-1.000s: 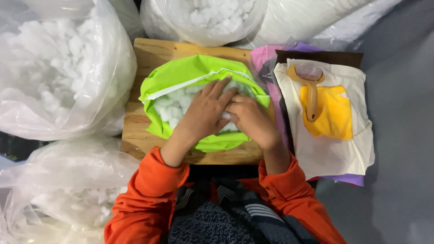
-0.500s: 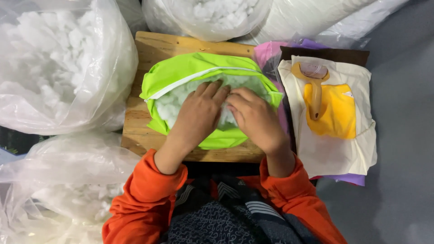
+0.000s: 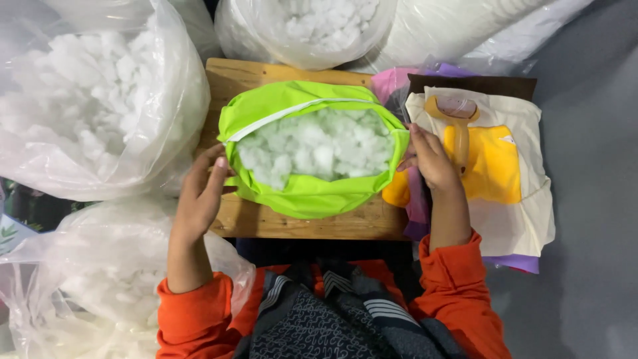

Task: Stuffing a green pillowcase with fiberfill and cleaning it with a lint roller.

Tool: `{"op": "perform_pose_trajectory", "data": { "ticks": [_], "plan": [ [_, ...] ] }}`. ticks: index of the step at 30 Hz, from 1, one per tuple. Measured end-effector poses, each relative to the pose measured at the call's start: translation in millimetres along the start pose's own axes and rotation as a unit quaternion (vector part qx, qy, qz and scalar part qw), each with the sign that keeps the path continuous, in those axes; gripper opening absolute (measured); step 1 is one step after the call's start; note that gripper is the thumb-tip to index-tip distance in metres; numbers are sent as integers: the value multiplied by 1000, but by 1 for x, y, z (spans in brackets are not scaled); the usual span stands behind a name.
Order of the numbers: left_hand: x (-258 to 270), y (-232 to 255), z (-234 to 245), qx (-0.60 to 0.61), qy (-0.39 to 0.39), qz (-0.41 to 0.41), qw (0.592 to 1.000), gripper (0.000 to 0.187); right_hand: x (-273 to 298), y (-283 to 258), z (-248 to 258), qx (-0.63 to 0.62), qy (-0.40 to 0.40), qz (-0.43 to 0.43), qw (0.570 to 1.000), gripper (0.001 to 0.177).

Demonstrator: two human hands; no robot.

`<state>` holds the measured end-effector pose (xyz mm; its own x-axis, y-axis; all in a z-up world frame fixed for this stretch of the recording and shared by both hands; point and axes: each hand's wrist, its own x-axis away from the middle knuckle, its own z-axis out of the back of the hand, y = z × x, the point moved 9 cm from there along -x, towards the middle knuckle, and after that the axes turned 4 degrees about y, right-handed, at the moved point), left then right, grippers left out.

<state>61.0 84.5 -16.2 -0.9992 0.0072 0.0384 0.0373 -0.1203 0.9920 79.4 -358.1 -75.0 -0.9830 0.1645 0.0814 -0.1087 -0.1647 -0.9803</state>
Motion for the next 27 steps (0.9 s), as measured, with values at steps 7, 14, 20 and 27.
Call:
{"op": "perform_pose_trajectory", "data": {
  "ticks": [7,14,20,27],
  "plan": [
    [-24,-37,-6,53,51,-2,997,19,-2,11,-9,-183,-84,-28,979,33],
    [-33,-25,27,336,67,11,939,24,27,-59,11,-258,-115,15,959,10],
    [-18,54,22,324,-32,-14,945,43,52,-138,25,-81,5,109,991,17],
    [-17,143,61,50,13,-216,975,23,94,-248,67,294,168,374,863,19]
  ]
}}
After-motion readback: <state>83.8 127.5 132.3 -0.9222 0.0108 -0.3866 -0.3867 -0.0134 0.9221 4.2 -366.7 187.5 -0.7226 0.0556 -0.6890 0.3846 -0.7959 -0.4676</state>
